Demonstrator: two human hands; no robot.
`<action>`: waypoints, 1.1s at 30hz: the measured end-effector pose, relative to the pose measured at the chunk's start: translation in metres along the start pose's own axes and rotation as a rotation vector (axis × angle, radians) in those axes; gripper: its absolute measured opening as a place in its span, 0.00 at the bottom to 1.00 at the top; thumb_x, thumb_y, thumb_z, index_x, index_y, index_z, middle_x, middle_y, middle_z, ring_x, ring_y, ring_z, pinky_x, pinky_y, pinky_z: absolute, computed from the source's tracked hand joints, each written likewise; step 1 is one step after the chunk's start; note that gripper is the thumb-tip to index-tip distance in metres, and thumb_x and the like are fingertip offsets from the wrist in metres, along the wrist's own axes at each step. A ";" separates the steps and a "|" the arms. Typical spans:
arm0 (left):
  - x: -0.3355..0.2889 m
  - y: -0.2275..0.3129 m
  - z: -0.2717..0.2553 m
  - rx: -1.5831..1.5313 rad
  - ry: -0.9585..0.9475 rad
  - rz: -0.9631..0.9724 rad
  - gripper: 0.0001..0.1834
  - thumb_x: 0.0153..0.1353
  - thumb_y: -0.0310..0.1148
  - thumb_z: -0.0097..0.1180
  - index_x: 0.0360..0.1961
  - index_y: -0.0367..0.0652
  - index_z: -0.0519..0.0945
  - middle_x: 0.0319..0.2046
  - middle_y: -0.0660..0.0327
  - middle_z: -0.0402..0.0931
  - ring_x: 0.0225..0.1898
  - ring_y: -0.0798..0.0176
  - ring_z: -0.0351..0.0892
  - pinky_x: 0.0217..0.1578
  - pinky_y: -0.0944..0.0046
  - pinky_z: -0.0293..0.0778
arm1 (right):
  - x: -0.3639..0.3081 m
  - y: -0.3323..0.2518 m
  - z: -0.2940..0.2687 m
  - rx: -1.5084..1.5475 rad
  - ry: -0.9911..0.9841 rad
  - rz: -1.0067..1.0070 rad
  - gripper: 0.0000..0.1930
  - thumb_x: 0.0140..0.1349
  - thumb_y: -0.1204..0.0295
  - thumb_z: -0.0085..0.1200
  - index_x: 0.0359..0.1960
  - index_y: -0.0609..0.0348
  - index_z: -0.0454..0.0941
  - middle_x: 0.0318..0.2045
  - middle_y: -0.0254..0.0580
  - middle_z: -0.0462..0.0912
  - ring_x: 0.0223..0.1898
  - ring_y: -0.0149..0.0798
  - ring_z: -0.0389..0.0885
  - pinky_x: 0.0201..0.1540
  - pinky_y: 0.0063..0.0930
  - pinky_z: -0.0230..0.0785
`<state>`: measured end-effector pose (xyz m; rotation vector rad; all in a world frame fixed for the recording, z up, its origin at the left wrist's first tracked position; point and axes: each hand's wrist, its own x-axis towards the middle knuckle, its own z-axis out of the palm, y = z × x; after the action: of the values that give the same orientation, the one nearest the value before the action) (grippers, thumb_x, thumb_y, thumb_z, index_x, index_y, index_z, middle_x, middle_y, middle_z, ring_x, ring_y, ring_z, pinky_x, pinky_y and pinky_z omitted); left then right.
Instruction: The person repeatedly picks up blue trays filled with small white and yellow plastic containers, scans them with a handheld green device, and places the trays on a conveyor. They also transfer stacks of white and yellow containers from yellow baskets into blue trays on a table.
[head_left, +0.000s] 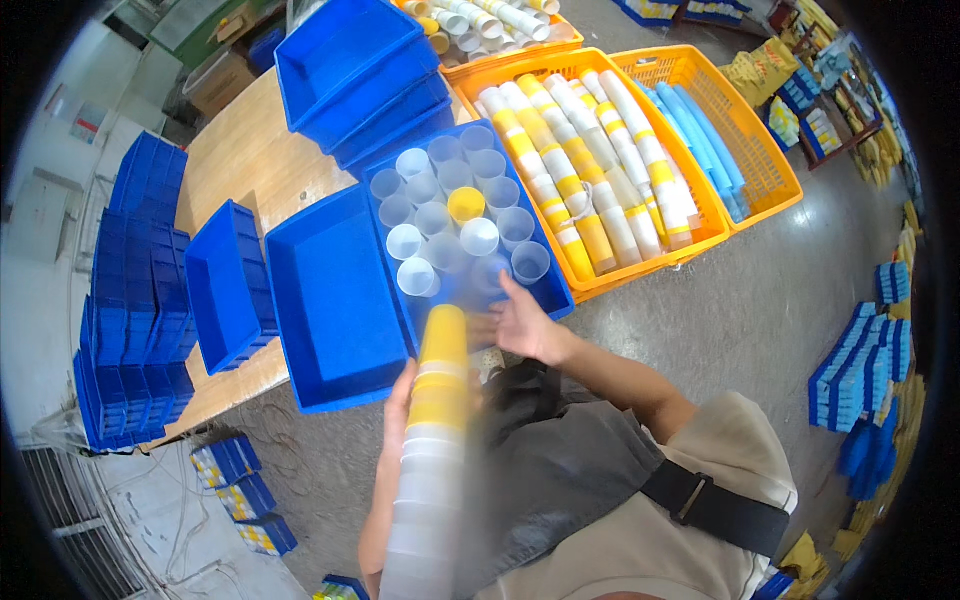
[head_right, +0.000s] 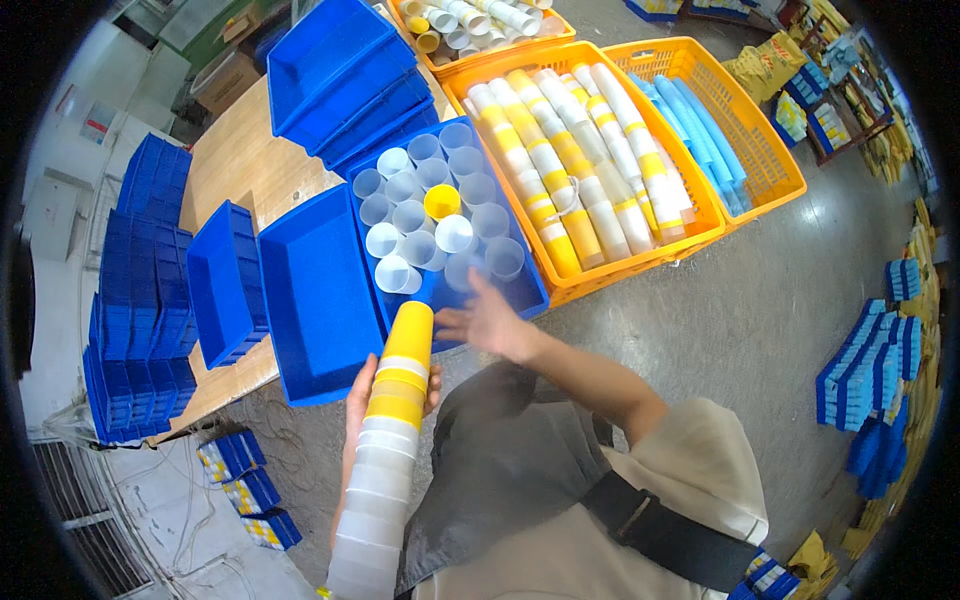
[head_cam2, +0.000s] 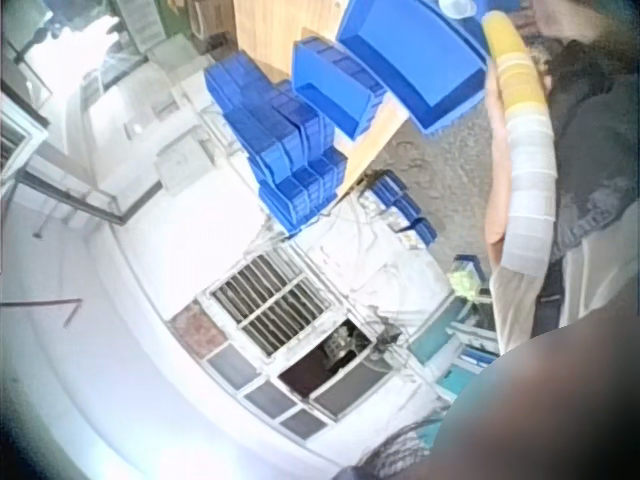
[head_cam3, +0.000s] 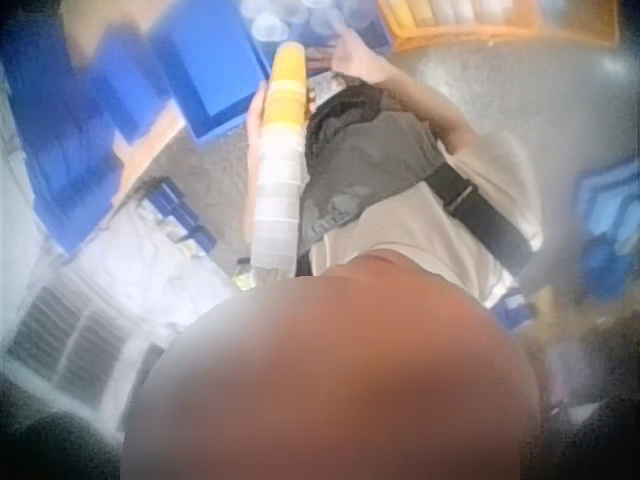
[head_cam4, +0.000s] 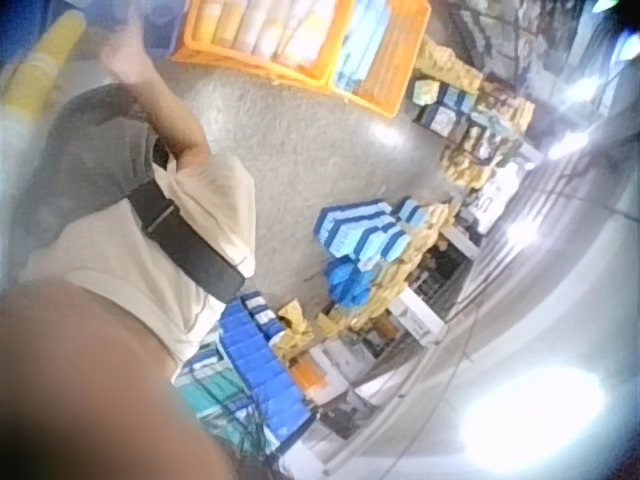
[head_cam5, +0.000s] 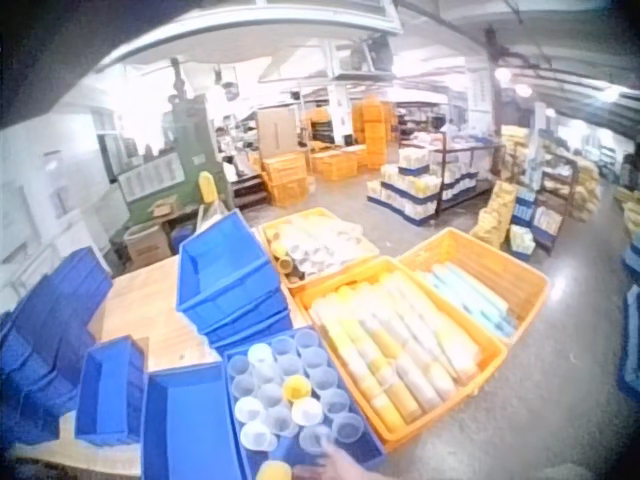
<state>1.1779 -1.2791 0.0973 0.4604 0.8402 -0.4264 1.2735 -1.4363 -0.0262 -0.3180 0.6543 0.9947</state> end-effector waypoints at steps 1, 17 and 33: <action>-0.001 0.001 -0.005 -0.043 -0.038 0.017 0.31 0.70 0.53 0.44 0.57 0.34 0.69 0.38 0.45 0.79 0.32 0.53 0.83 0.34 0.59 0.84 | 0.000 0.005 0.001 -0.052 -0.131 0.061 0.21 0.70 0.55 0.49 0.55 0.58 0.70 0.50 0.46 0.78 0.54 0.44 0.76 0.59 0.42 0.66; -0.016 0.019 -0.060 0.328 0.052 -0.128 0.33 0.67 0.54 0.51 0.57 0.32 0.69 0.40 0.43 0.79 0.32 0.50 0.83 0.35 0.56 0.83 | 0.029 0.059 0.014 -0.439 -0.196 0.057 0.24 0.68 0.52 0.53 0.53 0.59 0.69 0.48 0.45 0.76 0.50 0.42 0.78 0.54 0.37 0.71; -0.003 0.016 -0.070 0.365 -0.045 -0.279 0.29 0.69 0.46 0.48 0.61 0.33 0.67 0.46 0.40 0.78 0.42 0.48 0.83 0.42 0.54 0.82 | -0.045 0.018 -0.002 -2.264 -0.204 -1.214 0.30 0.57 0.70 0.61 0.62 0.58 0.67 0.60 0.49 0.73 0.62 0.50 0.70 0.62 0.44 0.63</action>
<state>1.1420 -1.2270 0.0622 0.6704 0.7865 -0.8532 1.2404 -1.4586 0.0019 -2.1737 -1.1412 0.0809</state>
